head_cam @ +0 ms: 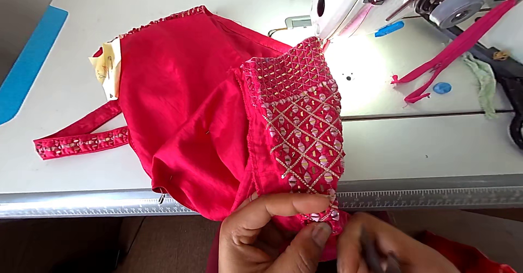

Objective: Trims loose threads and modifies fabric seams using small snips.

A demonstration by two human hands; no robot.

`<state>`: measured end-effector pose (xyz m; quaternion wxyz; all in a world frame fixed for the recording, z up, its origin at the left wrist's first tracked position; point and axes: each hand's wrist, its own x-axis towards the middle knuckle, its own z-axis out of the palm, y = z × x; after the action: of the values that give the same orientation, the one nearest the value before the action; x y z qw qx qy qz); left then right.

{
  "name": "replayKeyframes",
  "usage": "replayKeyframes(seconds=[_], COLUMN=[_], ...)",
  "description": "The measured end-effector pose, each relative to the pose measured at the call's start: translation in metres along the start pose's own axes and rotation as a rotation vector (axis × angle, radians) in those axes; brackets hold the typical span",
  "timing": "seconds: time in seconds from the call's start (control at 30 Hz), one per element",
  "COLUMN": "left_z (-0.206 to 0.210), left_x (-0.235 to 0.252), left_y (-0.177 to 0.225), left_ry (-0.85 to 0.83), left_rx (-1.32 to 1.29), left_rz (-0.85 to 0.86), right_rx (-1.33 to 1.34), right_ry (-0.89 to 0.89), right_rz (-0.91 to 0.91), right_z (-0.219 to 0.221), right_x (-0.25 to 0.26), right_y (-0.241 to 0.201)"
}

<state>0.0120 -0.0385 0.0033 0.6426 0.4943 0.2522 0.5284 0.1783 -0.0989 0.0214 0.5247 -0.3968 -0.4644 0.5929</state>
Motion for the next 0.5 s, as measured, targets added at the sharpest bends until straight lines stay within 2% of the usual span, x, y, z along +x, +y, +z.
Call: replayKeyframes(seconds=[0.1,0.17,0.3,0.5], left_z=[-0.0002,0.0003,-0.0016,-0.0012], left_x=[0.0002,-0.0005,0.0002,-0.0004], left_y=[0.0015,0.0016,0.0009,-0.0006], left_ry=[-0.021,-0.040,-0.069,-0.042], left_rx=[0.039,0.046,0.168,0.471], left_rz=[0.010,0.015,0.070,0.225], right_rx=[-0.400,-0.611,-0.844,-0.969], right_ry=[0.262,0.355,0.384,0.339], right_rz=[-0.212,-0.293,-0.369,-0.392], right_z=[0.0032,0.0056,0.0082,0.0083], right_x=[-0.0006,0.0032,0.0071,0.0079], right_y=[0.0024,0.0031,0.0072,0.0037])
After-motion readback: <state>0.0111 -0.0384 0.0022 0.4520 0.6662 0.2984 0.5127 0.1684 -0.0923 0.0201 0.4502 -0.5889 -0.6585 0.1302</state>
